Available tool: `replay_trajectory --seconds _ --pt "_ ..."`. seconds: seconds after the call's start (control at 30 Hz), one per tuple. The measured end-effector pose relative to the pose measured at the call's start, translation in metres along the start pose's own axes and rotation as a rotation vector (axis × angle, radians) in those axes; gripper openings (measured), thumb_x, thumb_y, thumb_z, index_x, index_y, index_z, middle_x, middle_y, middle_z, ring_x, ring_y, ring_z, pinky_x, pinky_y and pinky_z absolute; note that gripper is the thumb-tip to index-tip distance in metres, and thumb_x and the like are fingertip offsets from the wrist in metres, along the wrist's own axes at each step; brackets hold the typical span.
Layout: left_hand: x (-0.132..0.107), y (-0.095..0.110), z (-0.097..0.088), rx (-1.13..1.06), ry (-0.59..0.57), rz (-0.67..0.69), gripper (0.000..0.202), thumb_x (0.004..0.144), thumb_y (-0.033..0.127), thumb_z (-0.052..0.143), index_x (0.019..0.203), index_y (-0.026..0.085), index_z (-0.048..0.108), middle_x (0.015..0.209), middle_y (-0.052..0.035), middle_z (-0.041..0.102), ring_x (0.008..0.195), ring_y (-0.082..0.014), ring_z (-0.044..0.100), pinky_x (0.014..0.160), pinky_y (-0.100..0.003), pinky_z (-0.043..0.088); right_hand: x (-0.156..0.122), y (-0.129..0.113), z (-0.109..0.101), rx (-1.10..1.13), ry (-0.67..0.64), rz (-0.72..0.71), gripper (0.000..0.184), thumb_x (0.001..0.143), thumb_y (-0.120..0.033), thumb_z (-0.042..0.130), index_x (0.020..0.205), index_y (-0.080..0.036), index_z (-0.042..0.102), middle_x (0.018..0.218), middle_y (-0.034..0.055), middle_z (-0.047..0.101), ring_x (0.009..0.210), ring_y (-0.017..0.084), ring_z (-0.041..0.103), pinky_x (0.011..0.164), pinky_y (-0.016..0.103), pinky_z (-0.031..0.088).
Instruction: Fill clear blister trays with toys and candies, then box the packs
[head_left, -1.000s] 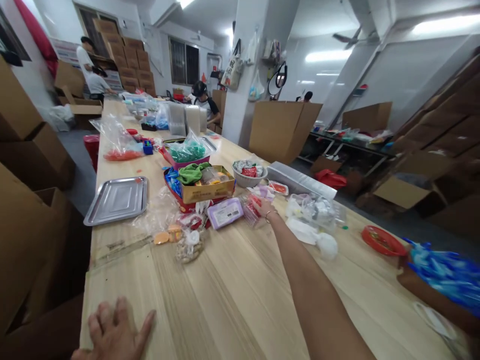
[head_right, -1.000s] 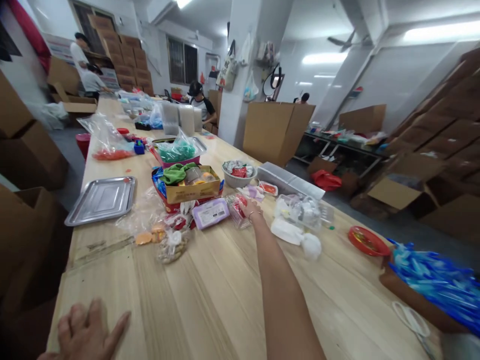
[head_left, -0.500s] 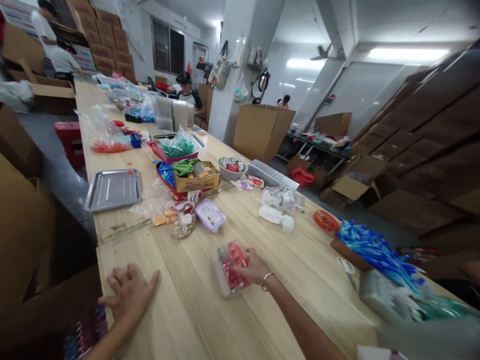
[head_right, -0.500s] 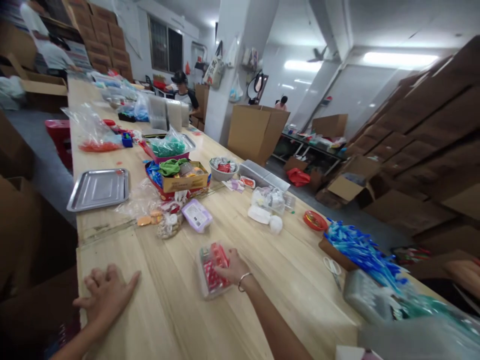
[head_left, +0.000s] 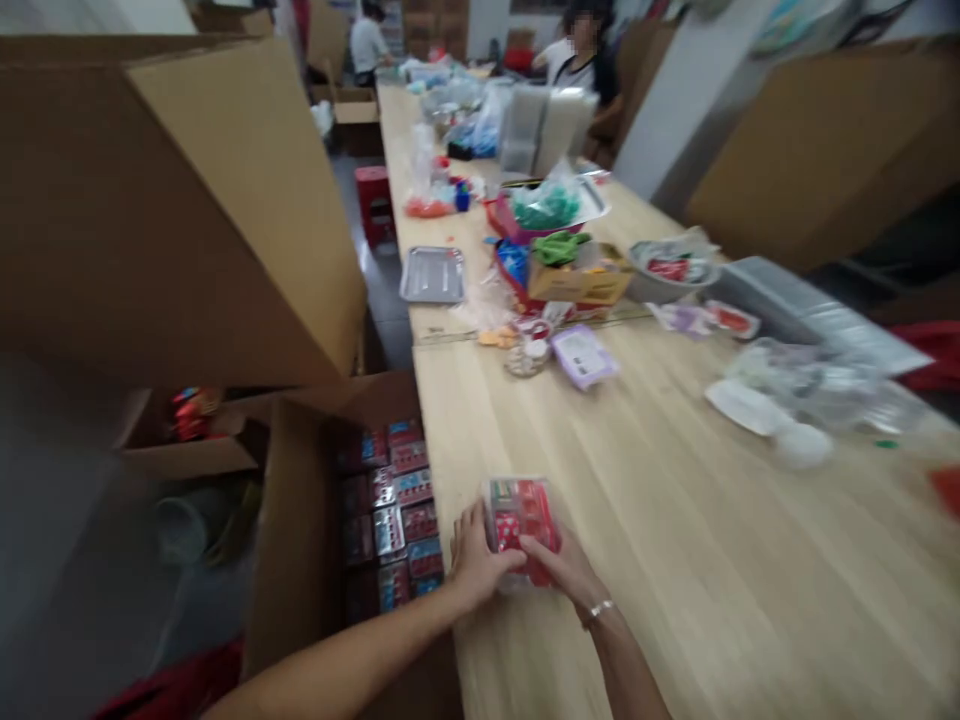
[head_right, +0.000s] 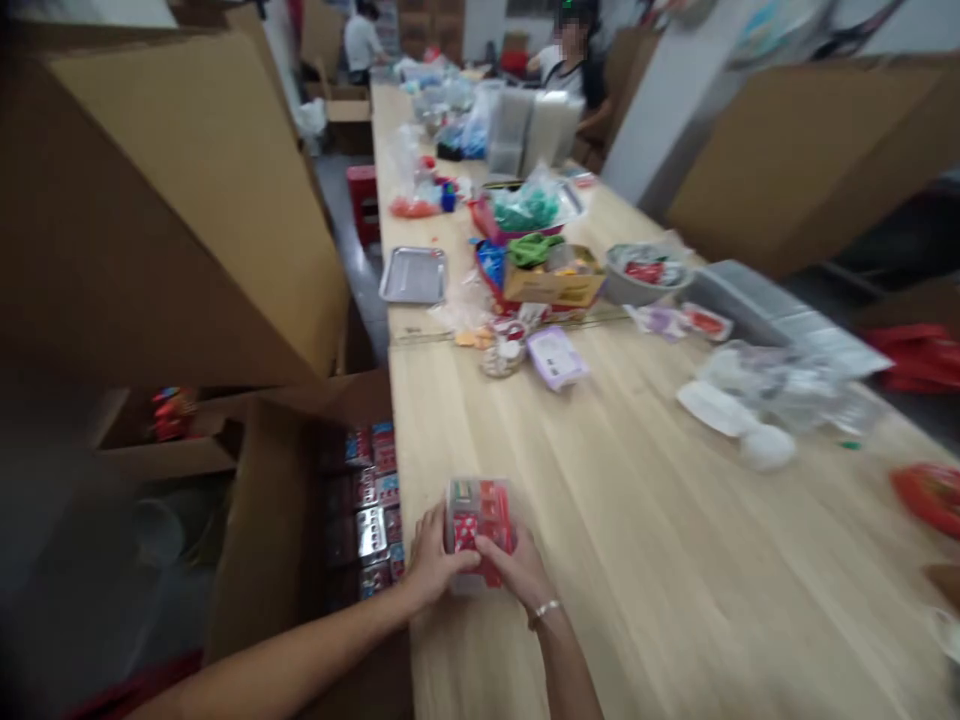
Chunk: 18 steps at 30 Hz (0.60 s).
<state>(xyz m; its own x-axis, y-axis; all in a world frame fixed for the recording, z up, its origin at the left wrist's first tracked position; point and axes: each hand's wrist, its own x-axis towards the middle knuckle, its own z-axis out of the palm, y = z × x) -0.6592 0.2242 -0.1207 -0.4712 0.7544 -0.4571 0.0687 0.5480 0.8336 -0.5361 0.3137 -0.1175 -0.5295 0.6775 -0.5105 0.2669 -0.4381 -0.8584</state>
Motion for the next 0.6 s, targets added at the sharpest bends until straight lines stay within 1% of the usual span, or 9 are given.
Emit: replay_trajectory --seconds 0.07,0.1,0.13,0.23,0.3,0.37,0.43,0.5,0.6 --pt "-0.032 -0.026 -0.016 -0.114 0.062 -0.079 0.101 0.048 0.027 0.078 0.138 0.015 0.035 0.135 -0.0154 0.041 0.13 -0.032 0.033 0.111 -0.042 0.022 -0.024 0.019 0.026 0.026 -0.048 0.05 0.057 0.059 -0.046 0.08 0.104 -0.015 0.062 0.097 0.0123 0.07 0.091 0.031 0.066 0.084 0.048 0.051" --pt "-0.045 -0.038 -0.025 -0.208 0.076 -0.091 0.104 0.046 0.025 0.078 0.139 0.016 0.033 0.136 -0.0149 0.041 0.13 -0.0317 0.033 0.112 -0.041 0.022 -0.034 0.026 0.038 0.046 -0.053 0.067 0.058 0.059 -0.045 0.079 0.106 -0.016 0.06 0.1 0.0125 0.07 0.092 0.031 0.066 0.085 0.048 0.051" --pt "-0.055 -0.048 -0.034 -0.343 0.063 -0.087 0.107 0.046 0.024 0.078 0.141 0.018 0.029 0.137 -0.0142 0.041 0.13 -0.0313 0.035 0.112 -0.042 0.023 -0.043 0.033 0.05 0.061 -0.045 0.085 0.06 0.059 -0.045 0.08 0.108 -0.017 0.059 0.101 0.0126 0.07 0.093 0.032 0.066 0.085 0.048 0.052" --pt "-0.07 -0.069 -0.06 -0.78 -0.073 -0.054 0.114 0.047 0.023 0.079 0.144 0.023 0.018 0.138 -0.0116 0.044 0.124 -0.0304 0.044 0.108 -0.045 0.031 -0.061 0.045 0.085 0.078 0.012 0.109 0.062 0.057 -0.043 0.082 0.108 -0.018 0.057 0.102 0.0127 0.069 0.094 0.033 0.065 0.086 0.049 0.052" --pt "-0.075 -0.075 -0.082 -0.92 -0.168 -0.034 0.117 0.046 0.022 0.081 0.144 0.025 0.016 0.136 -0.0105 0.047 0.122 -0.0302 0.048 0.106 -0.045 0.034 -0.069 0.049 0.109 0.116 0.007 0.119 0.066 0.057 -0.04 0.083 0.112 -0.02 0.054 0.104 0.012 0.068 0.096 0.032 0.065 0.087 0.048 0.052" --pt "-0.081 -0.083 -0.109 -0.933 -0.211 -0.022 0.118 0.045 0.021 0.082 0.144 0.025 0.017 0.136 -0.0106 0.048 0.122 -0.0306 0.048 0.106 -0.045 0.034 -0.075 0.053 0.135 0.222 -0.023 0.129 0.072 0.059 -0.038 0.082 0.12 -0.022 0.049 0.111 0.011 0.066 0.1 0.031 0.064 0.09 0.047 0.051" --pt "-0.088 -0.097 -0.136 -0.904 -0.227 -0.044 0.119 0.046 0.023 0.083 0.145 0.025 0.017 0.136 -0.0116 0.048 0.122 -0.0315 0.048 0.106 -0.045 0.034 -0.078 0.061 0.162 0.367 -0.085 0.181 0.076 0.061 -0.036 0.081 0.126 -0.023 0.044 0.117 0.0102 0.064 0.106 0.03 0.062 0.092 0.047 0.049" --pt "-0.094 -0.122 -0.159 -0.849 -0.226 -0.092 0.119 0.048 0.027 0.083 0.145 0.024 0.015 0.138 -0.0129 0.046 0.122 -0.0321 0.048 0.106 -0.045 0.035 -0.075 0.075 0.188 0.489 -0.165 0.262 0.078 0.06 -0.033 0.081 0.128 -0.022 0.044 0.118 0.0098 0.064 0.109 0.03 0.06 0.094 0.047 0.048" --pt "-0.095 -0.168 -0.177 -0.689 -0.208 -0.12 0.122 0.05 0.038 0.082 0.146 0.021 0.009 0.142 -0.0149 0.039 0.126 -0.0325 0.043 0.108 -0.044 0.032 -0.061 0.109 0.22 0.597 -0.265 0.372 0.073 0.052 -0.027 0.083 0.118 -0.018 0.054 0.105 0.0093 0.07 0.1 0.03 0.064 0.09 0.046 0.048"
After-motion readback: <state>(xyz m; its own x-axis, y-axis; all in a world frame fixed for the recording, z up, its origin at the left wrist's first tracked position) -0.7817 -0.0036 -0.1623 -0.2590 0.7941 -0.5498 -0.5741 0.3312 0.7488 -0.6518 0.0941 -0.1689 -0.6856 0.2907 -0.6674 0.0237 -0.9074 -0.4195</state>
